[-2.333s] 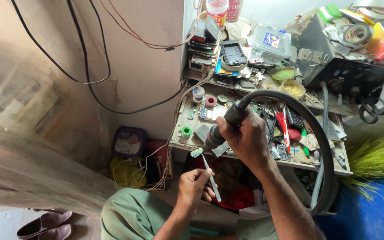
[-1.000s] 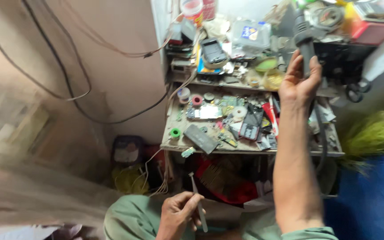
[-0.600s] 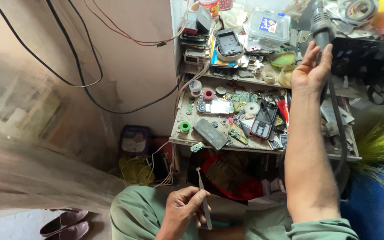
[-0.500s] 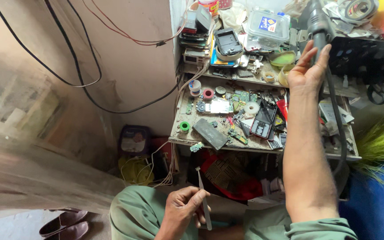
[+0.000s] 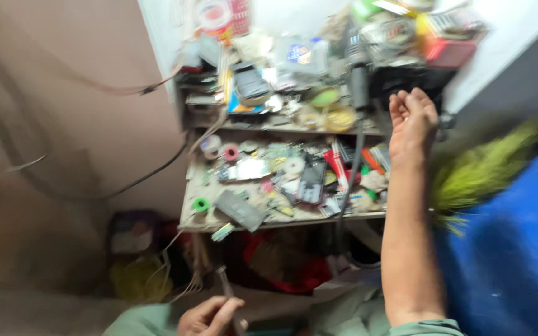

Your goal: The person sits on the floor and uses a hot air gun to heat a small green circuit board. They then use a toothbrush to scrub the board and tweezers to pick at components. The person handles the circuit board and tools on a cluttered workbench.

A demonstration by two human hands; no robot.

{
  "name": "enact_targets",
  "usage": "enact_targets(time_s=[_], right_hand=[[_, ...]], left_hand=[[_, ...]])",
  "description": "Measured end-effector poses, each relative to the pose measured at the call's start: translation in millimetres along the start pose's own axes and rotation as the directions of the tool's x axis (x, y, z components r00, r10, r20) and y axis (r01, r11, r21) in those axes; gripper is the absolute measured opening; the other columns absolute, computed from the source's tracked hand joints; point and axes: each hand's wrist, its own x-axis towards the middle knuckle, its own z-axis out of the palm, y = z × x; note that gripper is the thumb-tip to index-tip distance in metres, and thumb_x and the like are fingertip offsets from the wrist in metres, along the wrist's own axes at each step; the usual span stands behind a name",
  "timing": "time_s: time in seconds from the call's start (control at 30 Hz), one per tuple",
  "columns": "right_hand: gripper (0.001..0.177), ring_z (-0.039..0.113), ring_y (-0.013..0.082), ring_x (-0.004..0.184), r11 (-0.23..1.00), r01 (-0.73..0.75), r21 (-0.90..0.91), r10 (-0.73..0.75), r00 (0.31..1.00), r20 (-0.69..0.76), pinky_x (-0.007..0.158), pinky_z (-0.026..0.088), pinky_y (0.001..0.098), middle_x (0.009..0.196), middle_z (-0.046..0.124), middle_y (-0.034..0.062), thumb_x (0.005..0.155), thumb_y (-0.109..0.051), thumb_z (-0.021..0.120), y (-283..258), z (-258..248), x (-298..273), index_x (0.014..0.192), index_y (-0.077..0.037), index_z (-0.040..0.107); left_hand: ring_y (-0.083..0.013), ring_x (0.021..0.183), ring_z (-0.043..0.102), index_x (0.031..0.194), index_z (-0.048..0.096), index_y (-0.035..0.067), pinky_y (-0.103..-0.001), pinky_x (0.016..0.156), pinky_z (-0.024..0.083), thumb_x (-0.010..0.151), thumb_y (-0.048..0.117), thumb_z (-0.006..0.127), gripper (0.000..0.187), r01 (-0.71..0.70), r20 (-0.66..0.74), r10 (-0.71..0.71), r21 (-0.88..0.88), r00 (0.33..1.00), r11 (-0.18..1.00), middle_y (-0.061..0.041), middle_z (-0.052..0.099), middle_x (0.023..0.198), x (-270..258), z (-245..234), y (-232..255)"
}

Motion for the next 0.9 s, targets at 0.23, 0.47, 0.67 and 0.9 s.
enact_targets(time_s=[0.23,0.47,0.67,0.9], right_hand=[[0.069,0.048,0.0293,0.147,0.744,0.258,-0.616,-0.275,0.959,0.070,0.116,0.041,0.0329,0.159,0.045,0.0249,0.092,0.009,0.048,-9,-50,46,0.158,0.001,0.028],[0.079,0.034,0.0293,0.153,0.635,0.323,-0.701,-0.209,0.946,0.246,0.120,0.030,0.0339,0.164,0.033,0.0259,0.086,0.013,0.049,6,-34,64,0.158,0.006,0.020],[0.053,0.067,0.0410,0.120,0.093,0.463,-0.882,-0.183,0.878,0.441,0.106,0.048,0.0447,0.127,0.072,0.0246,0.091,0.001,0.057,27,-67,66,0.143,0.005,0.045],[0.044,0.068,0.0440,0.105,-0.113,0.409,-0.905,-0.112,0.900,0.421,0.097,0.051,0.0512,0.116,0.072,0.0252,0.092,0.002,0.056,20,-77,76,0.136,0.007,0.052]], left_hand=[[-0.0130,0.069,0.078,0.091,0.089,0.009,-0.030,0.070,0.063,0.087,0.034,0.078,0.027,0.161,-0.172,-0.087,0.480,0.981,0.862,-0.007,0.083,0.071,46,-20,-78],[-0.0164,0.072,0.081,0.089,0.089,0.006,-0.031,0.073,0.064,0.088,0.032,0.079,0.028,0.138,-0.129,-0.087,0.466,0.988,0.874,-0.009,0.080,0.074,45,-32,-85],[-0.0171,0.052,0.071,0.087,0.085,-0.002,-0.031,0.051,0.056,0.084,0.014,0.076,0.019,0.099,-0.092,-0.095,0.046,0.991,0.994,-0.012,0.080,0.062,-7,-4,8],[-0.0083,0.046,0.061,0.093,0.080,-0.001,-0.025,0.042,0.047,0.094,0.020,0.072,0.022,-0.012,-0.006,0.012,-0.011,1.000,1.000,-0.006,0.071,0.062,-51,15,78]])
